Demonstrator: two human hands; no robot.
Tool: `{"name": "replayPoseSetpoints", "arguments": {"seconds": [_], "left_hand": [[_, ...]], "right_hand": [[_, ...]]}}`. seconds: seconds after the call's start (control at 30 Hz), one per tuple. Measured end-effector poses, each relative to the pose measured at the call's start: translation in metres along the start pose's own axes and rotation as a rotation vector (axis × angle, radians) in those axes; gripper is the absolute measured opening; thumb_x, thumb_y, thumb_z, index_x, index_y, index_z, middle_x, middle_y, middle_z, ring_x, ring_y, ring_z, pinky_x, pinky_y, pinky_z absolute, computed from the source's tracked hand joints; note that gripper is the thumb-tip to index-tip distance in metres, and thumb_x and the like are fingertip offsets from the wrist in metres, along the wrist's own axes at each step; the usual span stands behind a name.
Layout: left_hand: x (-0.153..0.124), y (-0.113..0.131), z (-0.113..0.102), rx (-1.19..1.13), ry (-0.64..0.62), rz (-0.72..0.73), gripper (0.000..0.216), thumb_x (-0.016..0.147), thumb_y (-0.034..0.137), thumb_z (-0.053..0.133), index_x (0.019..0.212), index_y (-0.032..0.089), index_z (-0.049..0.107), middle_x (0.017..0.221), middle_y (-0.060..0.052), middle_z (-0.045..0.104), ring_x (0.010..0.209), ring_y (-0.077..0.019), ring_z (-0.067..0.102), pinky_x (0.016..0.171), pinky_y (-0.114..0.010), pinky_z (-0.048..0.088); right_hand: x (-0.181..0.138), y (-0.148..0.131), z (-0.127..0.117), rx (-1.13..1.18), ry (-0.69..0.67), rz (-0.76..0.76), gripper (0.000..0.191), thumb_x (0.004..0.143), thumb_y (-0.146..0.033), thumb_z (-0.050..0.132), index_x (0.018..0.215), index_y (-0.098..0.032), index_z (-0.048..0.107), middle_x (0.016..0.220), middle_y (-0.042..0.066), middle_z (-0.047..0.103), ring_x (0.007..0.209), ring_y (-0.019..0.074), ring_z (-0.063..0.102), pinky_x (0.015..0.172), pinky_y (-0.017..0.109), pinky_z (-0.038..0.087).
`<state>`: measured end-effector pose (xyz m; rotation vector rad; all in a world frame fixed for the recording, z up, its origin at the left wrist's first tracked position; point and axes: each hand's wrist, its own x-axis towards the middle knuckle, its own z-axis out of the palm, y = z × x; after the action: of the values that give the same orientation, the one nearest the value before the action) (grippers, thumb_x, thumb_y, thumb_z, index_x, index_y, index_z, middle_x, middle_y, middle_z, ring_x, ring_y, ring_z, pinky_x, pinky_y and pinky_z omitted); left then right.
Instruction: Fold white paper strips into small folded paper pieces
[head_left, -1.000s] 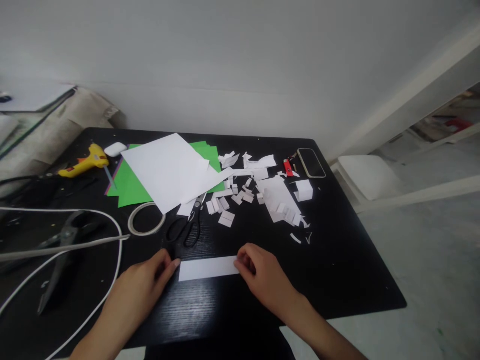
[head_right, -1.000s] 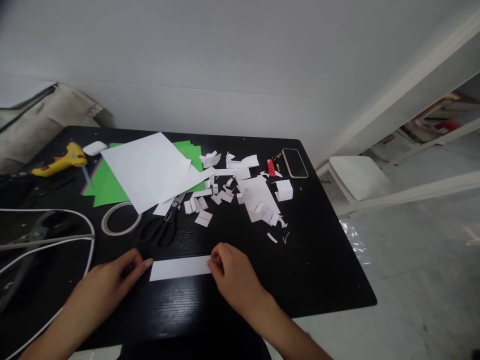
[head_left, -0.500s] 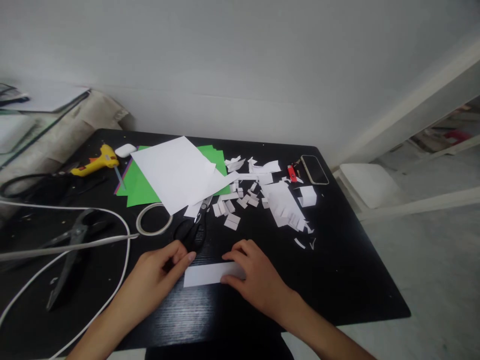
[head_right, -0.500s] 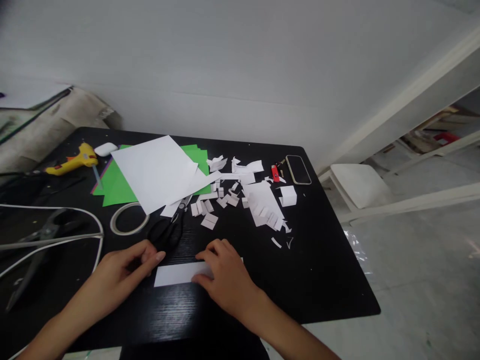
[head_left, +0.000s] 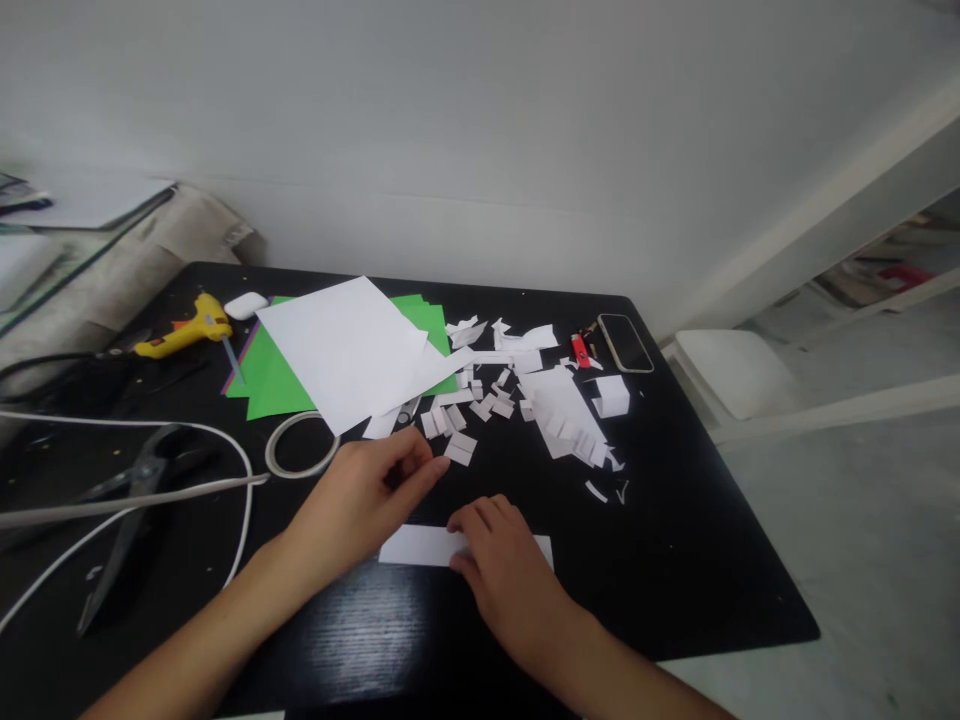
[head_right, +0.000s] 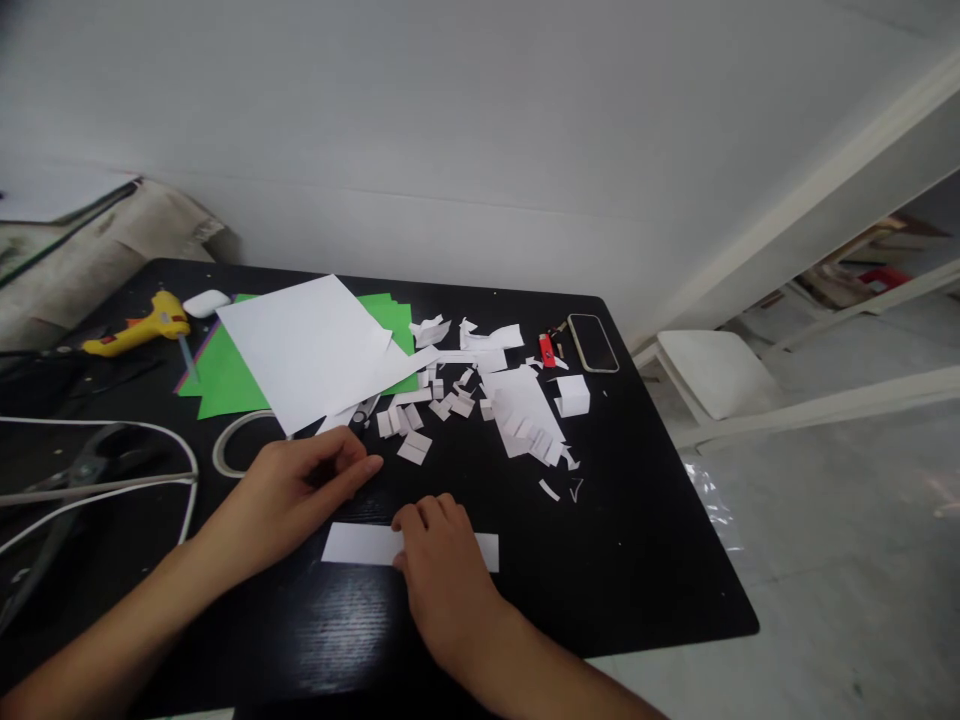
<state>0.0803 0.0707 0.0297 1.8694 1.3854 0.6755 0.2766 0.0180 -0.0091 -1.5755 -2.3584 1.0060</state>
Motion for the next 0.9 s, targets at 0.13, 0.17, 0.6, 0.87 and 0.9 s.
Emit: {"name": "replayPoseSetpoints", "arguments": {"seconds": [0.13,0.17,0.6,0.87,0.9], "left_hand": [[0.007,-0.015,0.014,-0.02,0.1,0.051,0.031,0.098,0.04,0.059,0.075,0.019,0.061,0.059,0.006,0.055,0.052,-0.0089,0.049,0.05,-0.021,0.037],[0.007,-0.019,0.018,-0.03,0.128,0.059,0.03,0.098,0.039,0.06,0.077,0.019,0.062,0.059,0.006,0.055,0.052,-0.009,0.049,0.05,-0.02,0.038],[0.004,-0.046,0.028,-0.195,0.332,0.047,0.024,0.103,0.033,0.052,0.112,0.017,0.066,0.084,-0.002,0.07,0.067,-0.0127,0.061,0.063,-0.025,0.049],[0.002,-0.039,0.037,-0.368,0.107,-0.004,0.025,0.099,0.038,0.058,0.09,0.017,0.066,0.065,0.002,0.062,0.056,-0.0111,0.056,0.053,-0.022,0.044],[0.003,-0.039,0.038,-0.364,0.098,-0.011,0.026,0.098,0.038,0.059,0.085,0.017,0.065,0.061,0.003,0.059,0.054,-0.0107,0.054,0.052,-0.022,0.043]], "right_hand": [[-0.004,0.003,-0.004,0.003,-0.029,0.035,0.031,0.088,-0.002,0.061,0.115,-0.017,0.063,0.115,0.012,0.064,0.107,0.0321,0.055,0.095,0.051,0.048],[-0.004,0.003,-0.004,0.002,-0.033,0.045,0.032,0.087,-0.002,0.061,0.115,-0.016,0.063,0.115,0.012,0.063,0.108,0.0324,0.055,0.096,0.052,0.048],[0.023,0.011,-0.048,0.813,0.135,0.096,0.019,0.092,-0.021,0.063,0.111,-0.02,0.065,0.105,0.004,0.072,0.097,0.0204,0.069,0.09,0.036,0.054],[0.036,0.009,-0.027,1.046,-0.047,0.07,0.036,0.081,-0.022,0.076,0.115,-0.02,0.064,0.104,0.004,0.073,0.098,0.0217,0.071,0.087,0.036,0.056],[0.038,0.01,-0.023,1.026,-0.066,0.071,0.033,0.082,-0.024,0.077,0.112,-0.02,0.064,0.101,0.004,0.073,0.095,0.0212,0.07,0.084,0.035,0.055]]}}
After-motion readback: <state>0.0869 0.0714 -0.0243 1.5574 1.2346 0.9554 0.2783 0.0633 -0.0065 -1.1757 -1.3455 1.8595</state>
